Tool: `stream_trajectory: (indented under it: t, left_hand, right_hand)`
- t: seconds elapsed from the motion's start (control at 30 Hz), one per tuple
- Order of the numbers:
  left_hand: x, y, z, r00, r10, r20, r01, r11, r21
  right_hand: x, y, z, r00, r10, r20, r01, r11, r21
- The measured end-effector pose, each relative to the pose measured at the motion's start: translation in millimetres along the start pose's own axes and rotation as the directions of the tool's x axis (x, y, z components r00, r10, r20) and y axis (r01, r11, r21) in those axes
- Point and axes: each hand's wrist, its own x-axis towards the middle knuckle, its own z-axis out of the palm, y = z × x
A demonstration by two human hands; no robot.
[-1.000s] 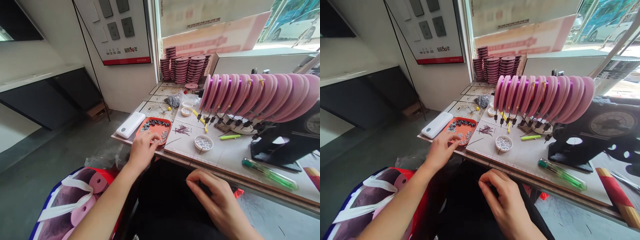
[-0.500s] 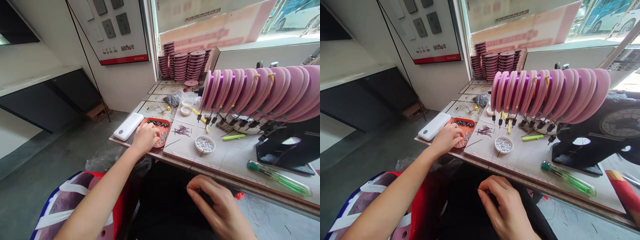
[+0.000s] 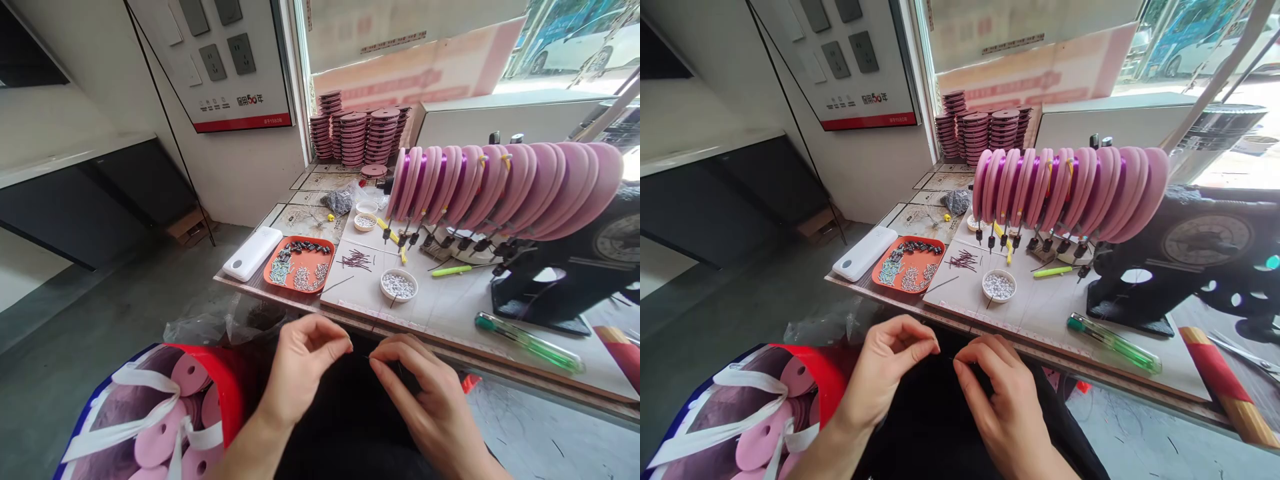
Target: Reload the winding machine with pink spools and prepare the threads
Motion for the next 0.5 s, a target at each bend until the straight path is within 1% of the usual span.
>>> stream_trajectory:
  t: [0.07, 0.17, 0.23, 0.37, 0.5]
  left_hand:
    - [-14, -13, 11.0, 0.995, -0.073, -0.072, 0.063, 0.99, -0.13]
    - [-21, -24, 18.8, 0.984, -0.13, -0.123, 0.097, 0.965, -0.242]
    - [-21, -26, 20.2, 0.98, -0.141, -0.14, 0.102, 0.962, -0.253]
    - [-23, -23, 22.1, 0.969, -0.137, -0.203, 0.084, 0.965, -0.249]
    - [-24, -20, 24.5, 0.97, -0.142, -0.198, 0.09, 0.964, -0.249]
  right_hand:
    - [0, -1, 2, 1.0, -0.021, -0.001, 0.021, 0.999, -0.033]
    - [-1, -2, 3, 0.999, -0.037, 0.006, 0.037, 0.996, -0.077]
    - [-1, -2, 3, 0.999, -0.039, 0.012, 0.04, 0.995, -0.094]
    - [-2, -3, 3, 0.999, -0.032, 0.006, 0.033, 0.994, -0.107]
    - [-3, -3, 3, 1.0, -0.03, -0.002, 0.03, 0.993, -0.116]
